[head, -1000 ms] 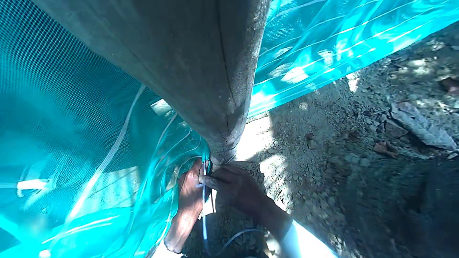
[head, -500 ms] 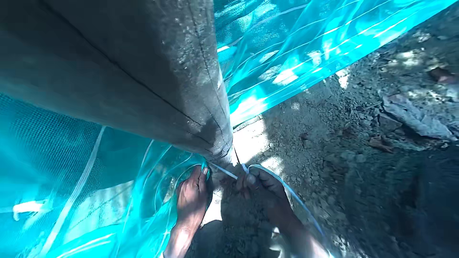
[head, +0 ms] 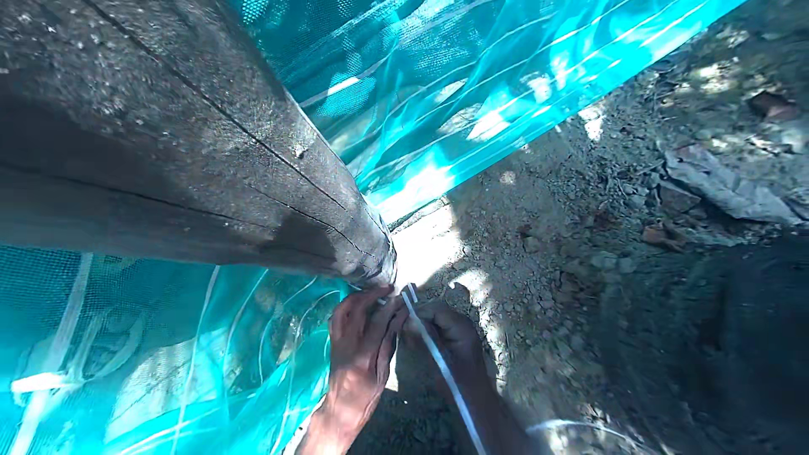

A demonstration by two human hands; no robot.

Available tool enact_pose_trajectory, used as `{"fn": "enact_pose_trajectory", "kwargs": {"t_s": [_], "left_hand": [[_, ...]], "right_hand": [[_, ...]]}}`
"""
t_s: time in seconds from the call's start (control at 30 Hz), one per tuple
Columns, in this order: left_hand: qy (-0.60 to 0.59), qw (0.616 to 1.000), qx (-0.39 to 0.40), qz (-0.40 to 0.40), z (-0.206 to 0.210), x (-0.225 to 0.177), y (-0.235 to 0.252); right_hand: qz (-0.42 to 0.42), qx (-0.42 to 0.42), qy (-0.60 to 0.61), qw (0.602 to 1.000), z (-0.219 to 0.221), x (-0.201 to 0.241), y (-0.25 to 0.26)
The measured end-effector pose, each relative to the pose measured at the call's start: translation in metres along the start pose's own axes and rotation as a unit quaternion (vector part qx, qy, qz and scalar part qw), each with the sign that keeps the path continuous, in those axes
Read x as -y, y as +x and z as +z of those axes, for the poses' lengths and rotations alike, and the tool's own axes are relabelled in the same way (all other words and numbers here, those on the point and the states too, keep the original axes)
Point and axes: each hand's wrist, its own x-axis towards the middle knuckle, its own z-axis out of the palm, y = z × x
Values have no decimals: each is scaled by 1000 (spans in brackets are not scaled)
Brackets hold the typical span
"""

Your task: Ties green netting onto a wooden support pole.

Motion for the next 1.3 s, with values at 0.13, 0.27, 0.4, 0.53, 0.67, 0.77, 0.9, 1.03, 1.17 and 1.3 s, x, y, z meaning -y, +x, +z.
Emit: {"fn": "enact_pose_trajectory", "kwargs": {"t_s": [0.13, 0.27, 0.4, 0.53, 0.67, 0.77, 0.9, 1.03, 1.17, 1.3], "left_hand": [[-38, 999, 27, 16, -2, 8, 14], [-31, 999, -11, -8, -10, 10, 8], [-82, 995, -32, -40, -11, 5, 1], [-138, 987, -46, -76, 5, -13, 0], [-175, 981, -48, -68, 19, -24, 2], [-212, 976, -29, -35, 19, -22, 3], [-249, 968, -36, -21, 18, -15, -1], [-245, 965, -63, -64, 20, -19, -2], [-257, 958, -82, -98, 20, -26, -4], [-283, 948, -111, -93, 18, -23, -10]], "right_hand": [[-107, -23, -139, 984, 0, -5, 4], [-167, 2, -300, 939, -24, -1, 9], [-167, 25, -332, 928, -34, 3, 13], [-177, 22, -266, 947, -9, 12, 13], [-175, -9, -274, 946, -4, 10, 5], [-193, -7, -296, 936, -4, 14, 0], [-185, 23, -267, 946, -6, 18, -1], [-88, 44, -68, 993, -26, 19, 16], [-99, 6, -104, 990, -33, -2, 35], [-141, -159, -73, 975, -22, -8, 39]]}}
